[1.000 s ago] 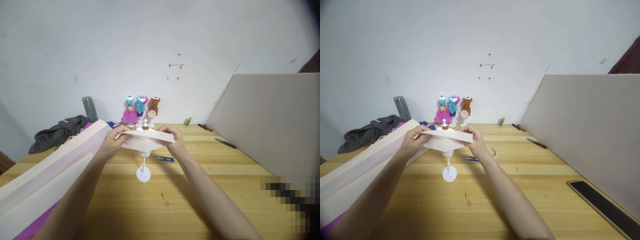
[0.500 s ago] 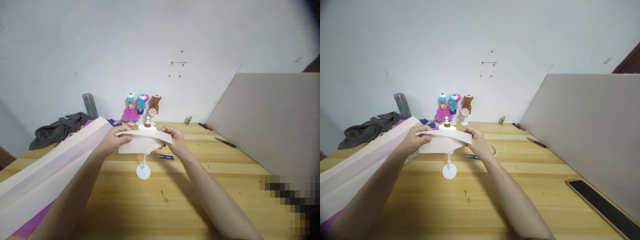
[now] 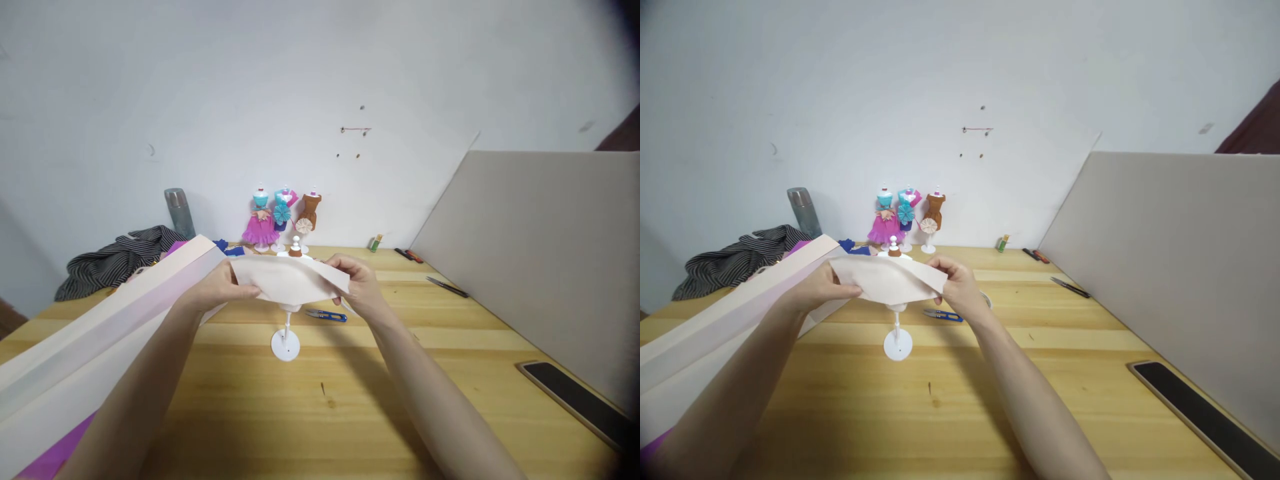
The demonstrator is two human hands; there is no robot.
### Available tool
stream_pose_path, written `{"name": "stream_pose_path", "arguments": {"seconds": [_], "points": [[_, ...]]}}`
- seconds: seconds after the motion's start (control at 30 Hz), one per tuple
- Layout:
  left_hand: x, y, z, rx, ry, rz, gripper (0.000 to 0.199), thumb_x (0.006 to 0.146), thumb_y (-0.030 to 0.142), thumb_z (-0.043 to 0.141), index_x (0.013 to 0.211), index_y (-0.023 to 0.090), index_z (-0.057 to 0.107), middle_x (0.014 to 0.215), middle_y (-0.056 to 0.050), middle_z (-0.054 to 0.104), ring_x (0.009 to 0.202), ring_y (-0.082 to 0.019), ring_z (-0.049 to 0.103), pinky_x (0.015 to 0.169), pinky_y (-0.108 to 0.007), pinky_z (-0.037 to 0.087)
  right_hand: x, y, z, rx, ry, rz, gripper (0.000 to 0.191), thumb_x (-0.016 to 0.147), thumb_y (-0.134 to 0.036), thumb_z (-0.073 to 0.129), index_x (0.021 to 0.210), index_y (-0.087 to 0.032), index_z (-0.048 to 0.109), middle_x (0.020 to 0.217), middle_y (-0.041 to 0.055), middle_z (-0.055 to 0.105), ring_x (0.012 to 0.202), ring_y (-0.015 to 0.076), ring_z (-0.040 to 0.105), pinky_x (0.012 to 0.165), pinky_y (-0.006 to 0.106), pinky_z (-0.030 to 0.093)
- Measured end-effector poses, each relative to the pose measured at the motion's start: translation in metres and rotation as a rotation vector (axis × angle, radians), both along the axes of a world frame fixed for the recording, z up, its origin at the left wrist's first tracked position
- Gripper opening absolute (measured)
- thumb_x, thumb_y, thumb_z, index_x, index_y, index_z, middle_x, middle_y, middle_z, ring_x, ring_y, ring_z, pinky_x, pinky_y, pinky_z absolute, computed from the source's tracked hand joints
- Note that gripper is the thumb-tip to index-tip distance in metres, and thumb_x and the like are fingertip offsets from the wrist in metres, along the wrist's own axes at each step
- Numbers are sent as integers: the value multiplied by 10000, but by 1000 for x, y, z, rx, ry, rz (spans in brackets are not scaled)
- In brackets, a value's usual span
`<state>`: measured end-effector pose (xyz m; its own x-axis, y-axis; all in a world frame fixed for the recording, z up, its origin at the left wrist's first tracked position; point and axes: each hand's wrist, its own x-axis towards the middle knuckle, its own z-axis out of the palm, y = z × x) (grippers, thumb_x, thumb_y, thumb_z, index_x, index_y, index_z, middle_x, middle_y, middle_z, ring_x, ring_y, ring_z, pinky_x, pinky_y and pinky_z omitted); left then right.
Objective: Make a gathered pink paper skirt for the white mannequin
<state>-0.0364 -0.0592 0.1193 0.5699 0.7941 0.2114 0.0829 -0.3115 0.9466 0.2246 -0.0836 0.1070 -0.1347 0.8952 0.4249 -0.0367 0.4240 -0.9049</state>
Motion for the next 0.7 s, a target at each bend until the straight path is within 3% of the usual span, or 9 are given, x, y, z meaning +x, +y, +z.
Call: {"name": "stream_pose_path", "arguments": {"seconds": [0.2, 0.3, 0.47, 0.6, 0.7], "points": [[6, 3, -5, 54, -57, 101, 199, 718, 309, 716, 782, 126, 674, 755, -62, 716, 705, -157, 656, 636, -243, 516, -1, -5, 8, -61, -50, 14, 291, 637, -411, 747, 636, -180, 568, 533, -43, 516, 398, 60, 428, 339, 181, 369], [9, 4, -7, 45, -67, 69, 234, 756, 328, 688, 828, 106, 670, 786, -93, 728, 699, -164, 673, 646, -259, 532, 2, -2, 6, -44, -85, 68, 288, 631, -390, 764, 644, -170, 578, 562, -33, 535, 448, 62, 441, 388, 179, 368], [11, 3, -5, 36, 3, 29, 280, 795, 367, 641, 717, 97, 648, 566, -64, 671, 572, -161, 647, 538, -244, 496, 6, -6, 10, -66, -133, 122, 328, 680, -412, 734, 696, -187, 496, 587, -39, 560, 480, 94, 555, 435, 194, 414], [13, 1, -2, 50, 29, 48, 296, 783, 376, 647, 654, 110, 638, 552, -55, 658, 557, -158, 635, 521, -244, 479, 4, -15, 17, -119, -189, 111, 306, 779, -448, 632, 771, -207, 444, 472, -56, 564, 387, 106, 556, 378, 176, 367], [14, 1, -3, 66, 24, 73, 249, 797, 341, 637, 722, 104, 652, 572, -44, 660, 531, -141, 620, 512, -238, 469, 3, -16, 18, -147, -182, 99, 258, 795, -406, 603, 787, -211, 434, 379, -81, 524, 320, 90, 496, 364, 164, 336]]}}
